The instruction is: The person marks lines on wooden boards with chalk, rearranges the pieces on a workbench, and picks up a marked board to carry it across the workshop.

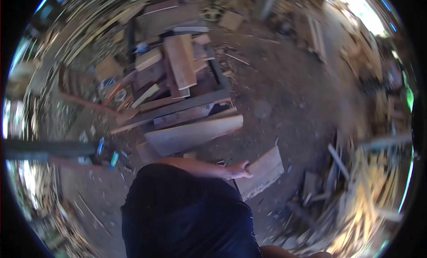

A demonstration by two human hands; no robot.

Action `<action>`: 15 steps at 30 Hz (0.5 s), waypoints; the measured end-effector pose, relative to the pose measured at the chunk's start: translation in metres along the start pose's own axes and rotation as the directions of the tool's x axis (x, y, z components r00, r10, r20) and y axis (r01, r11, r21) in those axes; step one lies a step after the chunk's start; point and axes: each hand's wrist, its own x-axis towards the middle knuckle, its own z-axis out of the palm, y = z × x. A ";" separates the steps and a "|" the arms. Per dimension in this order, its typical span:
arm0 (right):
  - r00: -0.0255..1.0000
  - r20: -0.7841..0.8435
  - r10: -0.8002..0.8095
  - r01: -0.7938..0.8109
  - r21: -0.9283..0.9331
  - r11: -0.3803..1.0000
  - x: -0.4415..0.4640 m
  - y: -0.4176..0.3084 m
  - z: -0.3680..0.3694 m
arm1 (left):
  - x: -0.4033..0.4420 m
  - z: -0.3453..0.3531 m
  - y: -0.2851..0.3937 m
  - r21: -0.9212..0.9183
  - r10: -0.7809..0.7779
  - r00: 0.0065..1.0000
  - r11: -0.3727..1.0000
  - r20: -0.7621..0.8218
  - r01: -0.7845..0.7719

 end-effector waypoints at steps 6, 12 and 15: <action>0.921 -0.292 0.259 -0.299 -0.103 0.949 0.194 0.151 -0.048 | 0.120 0.008 0.042 -0.085 0.073 0.961 0.991 -0.267 -0.099; 0.920 -0.271 0.282 -0.320 -0.110 0.941 0.298 0.271 -0.207 | 0.251 -0.006 0.144 -0.088 0.066 0.823 0.986 -0.564 -0.139; 0.922 -0.297 0.247 -0.285 -0.089 0.955 0.357 0.327 -0.284 | 0.339 -0.024 0.164 -0.147 0.045 0.705 0.967 -0.708 -0.209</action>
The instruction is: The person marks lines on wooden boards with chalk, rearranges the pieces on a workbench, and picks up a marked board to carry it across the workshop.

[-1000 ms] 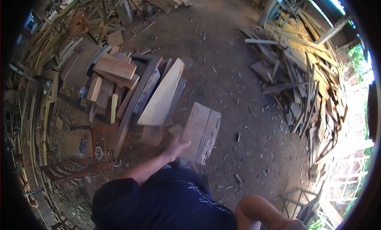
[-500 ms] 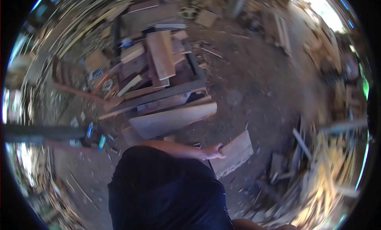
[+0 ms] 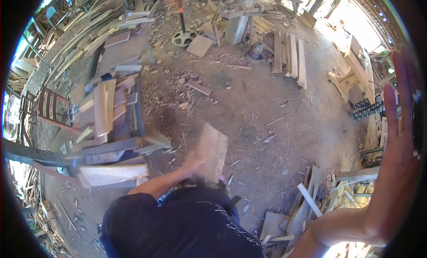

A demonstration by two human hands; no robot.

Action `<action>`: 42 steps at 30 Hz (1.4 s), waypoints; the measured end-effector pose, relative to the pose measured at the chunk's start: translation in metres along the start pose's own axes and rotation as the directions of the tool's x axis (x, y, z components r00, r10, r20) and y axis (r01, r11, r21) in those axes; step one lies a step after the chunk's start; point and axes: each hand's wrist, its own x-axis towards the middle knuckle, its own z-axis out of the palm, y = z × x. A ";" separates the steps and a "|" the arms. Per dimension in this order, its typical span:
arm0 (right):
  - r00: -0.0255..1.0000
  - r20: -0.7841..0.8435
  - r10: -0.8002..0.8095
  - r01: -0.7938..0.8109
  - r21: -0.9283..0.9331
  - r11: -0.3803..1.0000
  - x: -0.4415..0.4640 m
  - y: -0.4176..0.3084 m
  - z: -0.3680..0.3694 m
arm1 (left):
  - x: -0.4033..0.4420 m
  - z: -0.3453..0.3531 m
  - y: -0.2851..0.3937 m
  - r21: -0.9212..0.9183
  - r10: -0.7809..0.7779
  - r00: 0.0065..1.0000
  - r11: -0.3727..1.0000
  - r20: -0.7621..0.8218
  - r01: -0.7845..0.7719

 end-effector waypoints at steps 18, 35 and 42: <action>0.992 0.110 -0.066 0.047 0.170 0.984 0.535 0.313 -0.132 | 0.410 0.392 0.144 -0.321 -0.152 0.747 0.943 -0.647 -0.086; 0.972 0.169 -0.164 0.080 0.418 0.905 1.008 0.594 -0.336 | 0.714 0.860 0.295 -0.706 -0.506 0.740 0.706 -0.443 0.060; 0.972 0.200 -0.123 0.020 0.450 0.893 1.182 0.762 -0.352 | 0.887 0.925 0.302 -0.804 -0.594 0.618 0.584 -0.514 -0.107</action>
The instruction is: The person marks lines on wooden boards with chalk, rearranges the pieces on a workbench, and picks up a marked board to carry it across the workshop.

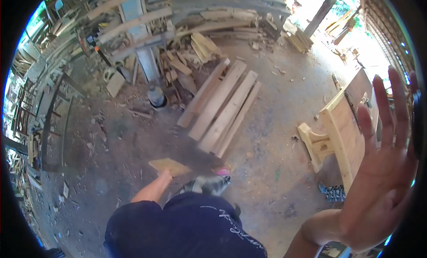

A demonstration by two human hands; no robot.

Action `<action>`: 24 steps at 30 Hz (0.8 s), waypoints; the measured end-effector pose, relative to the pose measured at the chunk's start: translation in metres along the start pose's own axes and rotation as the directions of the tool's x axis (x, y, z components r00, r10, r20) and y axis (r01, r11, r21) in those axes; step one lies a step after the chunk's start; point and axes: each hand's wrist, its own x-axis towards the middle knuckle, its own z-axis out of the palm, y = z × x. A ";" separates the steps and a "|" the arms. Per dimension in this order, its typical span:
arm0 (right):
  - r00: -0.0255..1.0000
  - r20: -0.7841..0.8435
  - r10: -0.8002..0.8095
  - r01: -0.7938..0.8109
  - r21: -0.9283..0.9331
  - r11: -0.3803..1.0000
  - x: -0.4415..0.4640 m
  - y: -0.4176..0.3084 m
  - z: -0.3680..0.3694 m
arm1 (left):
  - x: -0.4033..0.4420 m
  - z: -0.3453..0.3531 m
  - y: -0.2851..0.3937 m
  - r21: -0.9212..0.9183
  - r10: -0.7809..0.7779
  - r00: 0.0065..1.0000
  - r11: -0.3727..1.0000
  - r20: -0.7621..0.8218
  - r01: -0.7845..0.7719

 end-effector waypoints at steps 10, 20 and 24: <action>0.946 -0.117 0.304 -0.313 -0.072 0.947 0.197 0.194 -0.127 | -0.101 0.324 -0.068 -0.039 -0.116 0.993 0.992 0.020 0.117; 0.929 0.033 0.368 -0.365 -0.077 0.928 0.425 0.493 -0.234 | -0.145 0.652 -0.060 0.001 -0.028 0.992 1.000 0.125 0.028; 0.753 0.182 0.632 -0.576 -0.280 0.768 0.495 0.646 -0.230 | -0.169 0.753 -0.023 0.038 0.067 0.997 0.997 0.043 -0.069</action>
